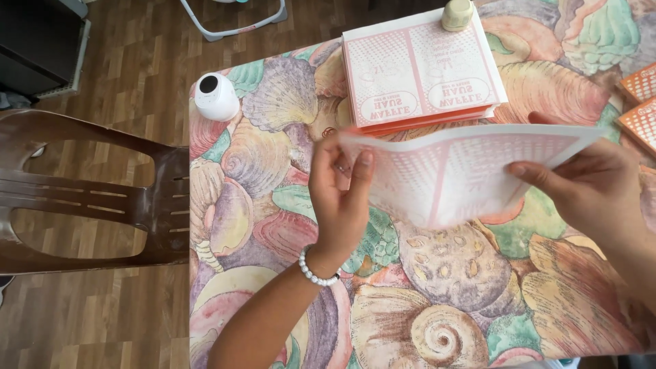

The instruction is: Manually folding printed paper sheets into bags and stacking them on a table.

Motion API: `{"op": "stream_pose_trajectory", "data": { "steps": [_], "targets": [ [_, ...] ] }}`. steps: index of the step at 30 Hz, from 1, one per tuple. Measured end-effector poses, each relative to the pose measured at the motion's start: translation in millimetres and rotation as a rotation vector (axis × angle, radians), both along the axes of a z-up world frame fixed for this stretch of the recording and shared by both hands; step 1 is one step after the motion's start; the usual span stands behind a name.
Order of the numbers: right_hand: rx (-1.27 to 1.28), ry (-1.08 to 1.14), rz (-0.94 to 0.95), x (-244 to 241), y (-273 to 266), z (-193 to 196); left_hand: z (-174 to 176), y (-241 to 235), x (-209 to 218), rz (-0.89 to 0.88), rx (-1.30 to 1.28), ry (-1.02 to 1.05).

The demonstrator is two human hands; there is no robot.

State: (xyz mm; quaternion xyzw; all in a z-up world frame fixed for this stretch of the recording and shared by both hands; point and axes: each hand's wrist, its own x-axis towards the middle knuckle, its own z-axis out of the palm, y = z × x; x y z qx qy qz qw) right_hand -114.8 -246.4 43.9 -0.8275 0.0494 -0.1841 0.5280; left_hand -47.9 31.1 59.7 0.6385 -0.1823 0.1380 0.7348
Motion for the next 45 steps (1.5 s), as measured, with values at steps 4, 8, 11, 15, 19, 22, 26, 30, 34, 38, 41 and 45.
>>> {"op": "stream_pose_trajectory", "data": {
  "steps": [4, 8, 11, 15, 19, 22, 26, 30, 34, 38, 41, 45],
  "targets": [
    [-0.071, -0.104, -0.008, 1.5, -16.5, -9.5, -17.8, 3.7, 18.8, -0.348, -0.203, 0.224],
    [-0.082, -0.101, -0.058, 2.2, -23.4, -16.7, -43.3, 0.1, 24.9, -0.343, -0.058, 0.212],
    [-0.1, -0.123, -0.028, 2.3, -27.3, -21.9, -30.8, -0.9, 16.9, -0.15, 0.068, 0.069],
    [0.046, -0.131, 0.056, 2.5, -22.8, -25.2, -26.6, -2.4, 6.3, -0.05, 0.115, -0.016],
    [-0.05, 0.122, -0.035, 5.1, -3.3, 4.5, -32.7, -6.5, 6.9, -0.072, 0.056, 0.092],
    [-0.085, 0.015, 0.024, 6.8, -6.9, -12.3, -38.4, -7.7, 8.6, -0.135, 0.12, 0.044],
    [-0.056, 0.015, -0.015, 7.5, -8.8, -20.8, -38.7, -11.2, 3.0, -0.103, 0.112, 0.044],
    [-0.081, 0.038, -0.046, 8.6, -12.4, -25.8, -41.8, -14.9, 0.1, -0.079, 0.118, 0.048],
    [-0.098, 0.05, -0.08, 7.5, -14.2, -30.8, -47.2, -16.6, 0.0, -0.028, 0.171, 0.045],
    [-0.073, 0.022, -0.023, 6.5, -5.9, -16.1, -48.5, -18.2, -1.0, -0.012, 0.175, 0.061],
    [0.0, -0.202, 0.149, 5.6, 1.4, 3.1, -49.0, -18.8, -0.5, 0.011, 0.197, 0.062],
    [-0.723, -0.478, 0.034, -14.1, 6.1, 53.9, -51.9, -19.6, 0.9, 0.032, 0.196, 0.022]
  ]
}}
